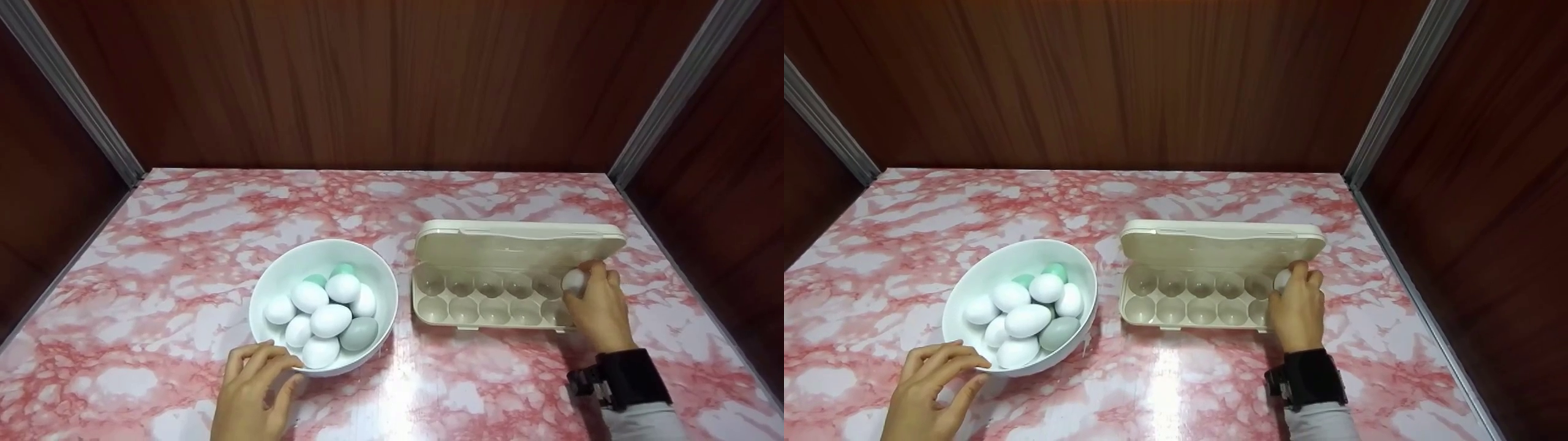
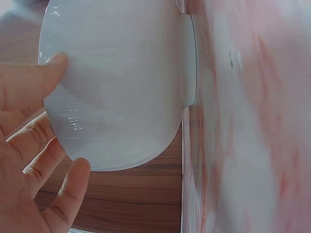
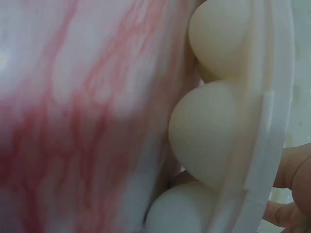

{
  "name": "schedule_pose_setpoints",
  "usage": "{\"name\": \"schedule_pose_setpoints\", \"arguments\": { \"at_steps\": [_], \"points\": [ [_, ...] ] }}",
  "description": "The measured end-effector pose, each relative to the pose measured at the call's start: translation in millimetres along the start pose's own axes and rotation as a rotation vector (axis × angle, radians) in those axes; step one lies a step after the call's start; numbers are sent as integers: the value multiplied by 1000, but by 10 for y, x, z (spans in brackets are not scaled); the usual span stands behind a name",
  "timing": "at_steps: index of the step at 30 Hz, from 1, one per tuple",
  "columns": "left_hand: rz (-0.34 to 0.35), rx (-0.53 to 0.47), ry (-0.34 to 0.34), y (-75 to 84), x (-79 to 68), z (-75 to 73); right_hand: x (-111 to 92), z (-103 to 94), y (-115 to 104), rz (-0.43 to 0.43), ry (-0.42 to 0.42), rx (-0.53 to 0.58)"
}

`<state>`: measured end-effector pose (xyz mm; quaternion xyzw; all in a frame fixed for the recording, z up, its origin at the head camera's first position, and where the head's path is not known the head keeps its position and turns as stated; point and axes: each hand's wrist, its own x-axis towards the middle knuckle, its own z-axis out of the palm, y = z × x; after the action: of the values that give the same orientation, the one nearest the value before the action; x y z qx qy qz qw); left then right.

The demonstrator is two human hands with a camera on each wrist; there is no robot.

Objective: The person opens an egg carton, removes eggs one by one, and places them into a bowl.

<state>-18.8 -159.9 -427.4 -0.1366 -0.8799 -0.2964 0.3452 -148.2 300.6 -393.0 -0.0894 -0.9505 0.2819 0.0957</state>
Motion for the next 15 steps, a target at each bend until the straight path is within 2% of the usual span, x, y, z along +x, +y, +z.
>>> {"name": "schedule_pose_setpoints", "arguments": {
  "at_steps": [8, 12, 15],
  "points": [
    [-15, 17, -8, 9, -6, 1, 58, -48, 21, -99, 37, -81],
    [-31, 31, -20, 15, -3, -4, 70, -53, 37, -114, 73, -88],
    [-31, 31, -22, 18, -4, -3, 81, -54, 51, -103, 49, -97]
  ]
}}
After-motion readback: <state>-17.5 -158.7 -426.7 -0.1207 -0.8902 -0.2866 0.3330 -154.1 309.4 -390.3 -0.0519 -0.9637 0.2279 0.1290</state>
